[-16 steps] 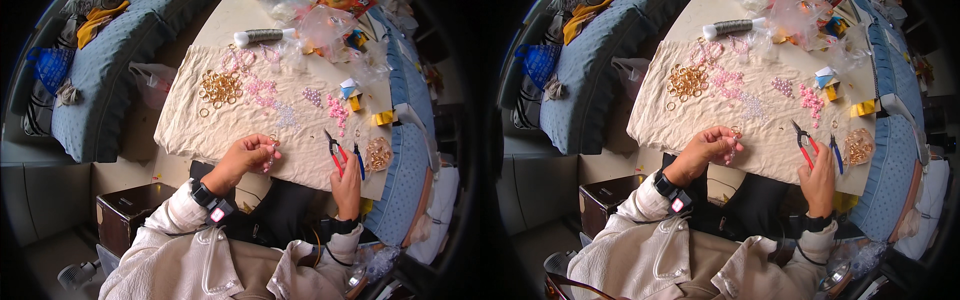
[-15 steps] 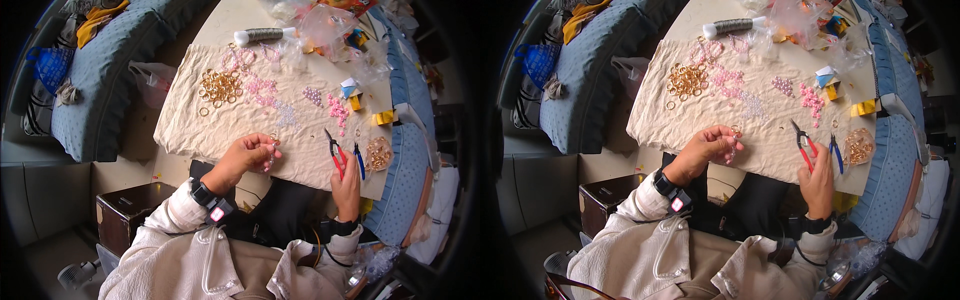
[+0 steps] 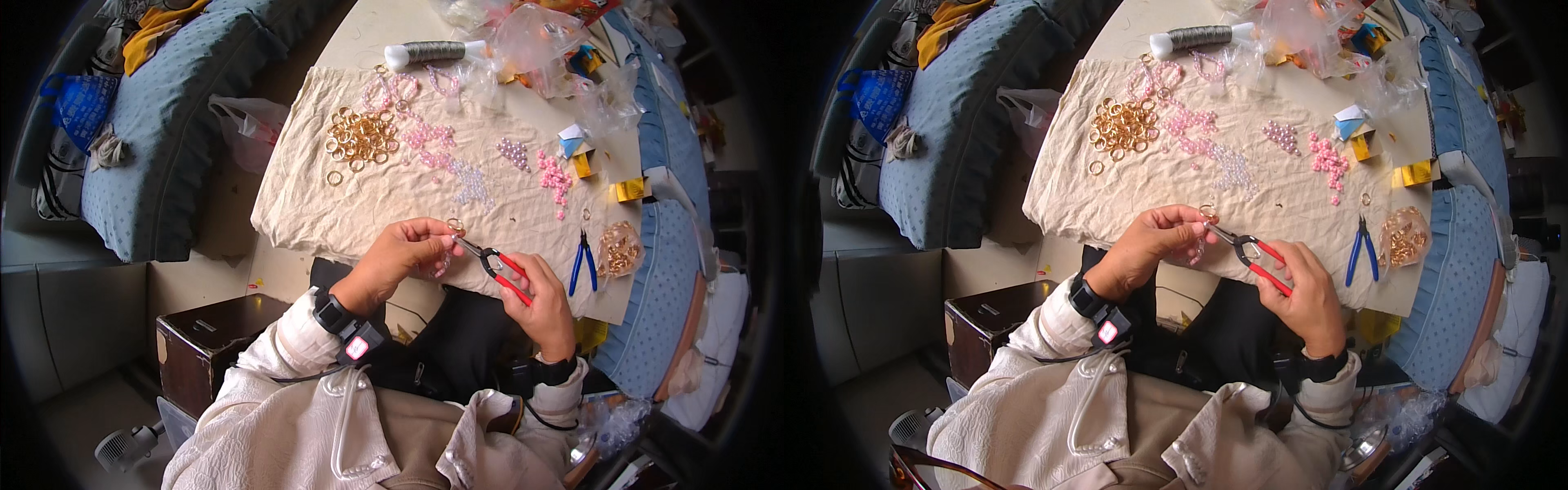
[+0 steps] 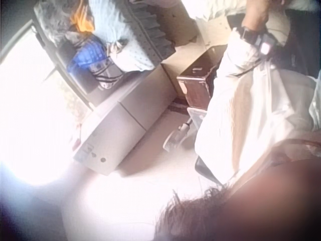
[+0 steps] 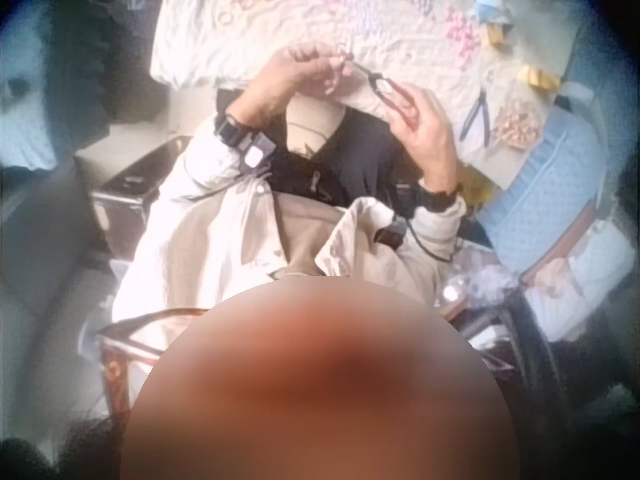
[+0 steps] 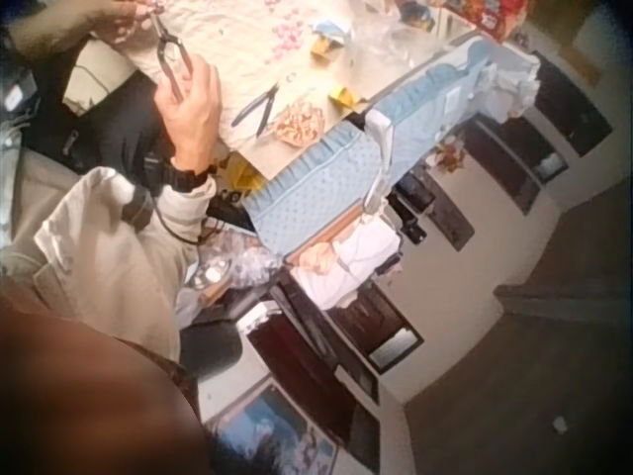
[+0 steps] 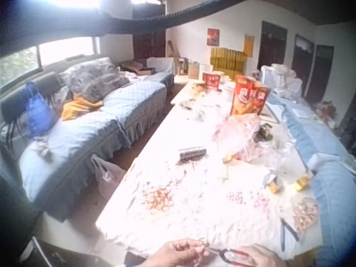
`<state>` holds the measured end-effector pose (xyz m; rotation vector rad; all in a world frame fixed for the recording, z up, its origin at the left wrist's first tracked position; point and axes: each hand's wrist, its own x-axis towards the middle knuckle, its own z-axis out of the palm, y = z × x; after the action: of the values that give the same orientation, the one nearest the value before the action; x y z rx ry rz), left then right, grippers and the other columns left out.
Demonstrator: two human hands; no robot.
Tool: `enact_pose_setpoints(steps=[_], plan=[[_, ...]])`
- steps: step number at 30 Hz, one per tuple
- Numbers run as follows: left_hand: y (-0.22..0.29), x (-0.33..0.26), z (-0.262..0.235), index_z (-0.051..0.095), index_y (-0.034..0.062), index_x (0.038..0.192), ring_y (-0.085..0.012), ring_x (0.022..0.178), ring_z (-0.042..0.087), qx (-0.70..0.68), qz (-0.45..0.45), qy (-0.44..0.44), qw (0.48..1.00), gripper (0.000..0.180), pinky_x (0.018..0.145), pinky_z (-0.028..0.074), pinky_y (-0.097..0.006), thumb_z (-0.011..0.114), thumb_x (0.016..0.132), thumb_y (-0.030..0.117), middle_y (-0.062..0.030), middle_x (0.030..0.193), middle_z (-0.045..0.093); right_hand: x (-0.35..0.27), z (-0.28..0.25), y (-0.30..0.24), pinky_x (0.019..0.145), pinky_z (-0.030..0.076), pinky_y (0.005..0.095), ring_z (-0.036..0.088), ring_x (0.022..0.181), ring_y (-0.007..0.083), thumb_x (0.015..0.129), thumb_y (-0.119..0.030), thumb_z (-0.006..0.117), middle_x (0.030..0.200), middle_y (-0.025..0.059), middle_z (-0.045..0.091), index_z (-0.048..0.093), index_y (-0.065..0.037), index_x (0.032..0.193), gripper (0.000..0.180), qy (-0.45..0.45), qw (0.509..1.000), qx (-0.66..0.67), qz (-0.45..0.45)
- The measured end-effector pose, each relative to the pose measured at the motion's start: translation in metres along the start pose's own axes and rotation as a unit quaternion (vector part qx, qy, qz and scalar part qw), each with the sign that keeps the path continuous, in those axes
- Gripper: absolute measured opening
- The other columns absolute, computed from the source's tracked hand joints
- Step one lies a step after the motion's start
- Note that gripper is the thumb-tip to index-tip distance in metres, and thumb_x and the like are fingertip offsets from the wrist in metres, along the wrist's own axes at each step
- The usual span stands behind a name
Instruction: The person assembles a beaded keychain by threading pink and white beads onto a wire, then uses pliers to attach a metal ring and secure the ends. The person handles beads, wire, pliers, and metal rings on a table covered with a cloth.
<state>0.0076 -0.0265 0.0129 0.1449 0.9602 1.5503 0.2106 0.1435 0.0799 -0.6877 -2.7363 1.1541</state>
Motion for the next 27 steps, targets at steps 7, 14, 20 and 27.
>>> enact_pose_setpoints(steps=[7, 14, 20, 27], plan=[[0.002, -0.001, 0.001, 0.071, 0.0029, 0.117, -0.0098, 0.074, 0.066, 0.011, -0.008, 0.000, 1.000, 0.021, 0.074, 0.055, -0.024, 0.072, 0.100, 0.015, -0.0076, 0.103, 0.078, 0.003, 0.001, 0.003, 0.075, 0.052, 0.0301, 0.060, 0.084, 0.0183, 0.091, -0.018, 0.075, 0.101, 0.0091, 0.062, 0.063, 0.000, 0.124, 0.040, -0.012, 1.000, 0.022, -0.008], [0.006, 0.000, 0.003, 0.071, 0.0014, 0.110, -0.0101, 0.075, 0.070, 0.049, -0.017, -0.006, 0.999, 0.017, 0.068, 0.055, -0.023, 0.072, 0.099, 0.014, -0.0088, 0.103, 0.079, 0.001, 0.000, 0.011, 0.073, 0.054, 0.0327, 0.065, 0.080, 0.0224, 0.091, -0.019, 0.077, 0.103, 0.0126, 0.066, 0.065, -0.001, 0.120, 0.036, -0.012, 0.997, 0.081, 0.009], [0.008, 0.002, 0.003, 0.072, 0.0002, 0.114, -0.0124, 0.083, 0.073, 0.056, -0.024, -0.014, 0.998, 0.021, 0.071, 0.053, -0.024, 0.073, 0.097, 0.013, -0.0103, 0.108, 0.079, 0.002, -0.006, 0.009, 0.078, 0.056, 0.0332, 0.068, 0.085, 0.0237, 0.093, -0.020, 0.077, 0.106, 0.0149, 0.066, 0.064, 0.001, 0.121, 0.038, -0.032, 0.995, 0.091, 0.028], [0.007, 0.002, 0.004, 0.072, -0.0007, 0.113, -0.0121, 0.081, 0.072, 0.058, -0.022, -0.008, 0.998, 0.020, 0.071, 0.054, -0.024, 0.073, 0.097, 0.012, -0.0102, 0.106, 0.079, 0.006, -0.010, 0.004, 0.078, 0.056, 0.0343, 0.069, 0.086, 0.0252, 0.093, -0.021, 0.076, 0.105, 0.0160, 0.067, 0.064, 0.002, 0.117, 0.035, -0.040, 0.996, 0.080, 0.017]])
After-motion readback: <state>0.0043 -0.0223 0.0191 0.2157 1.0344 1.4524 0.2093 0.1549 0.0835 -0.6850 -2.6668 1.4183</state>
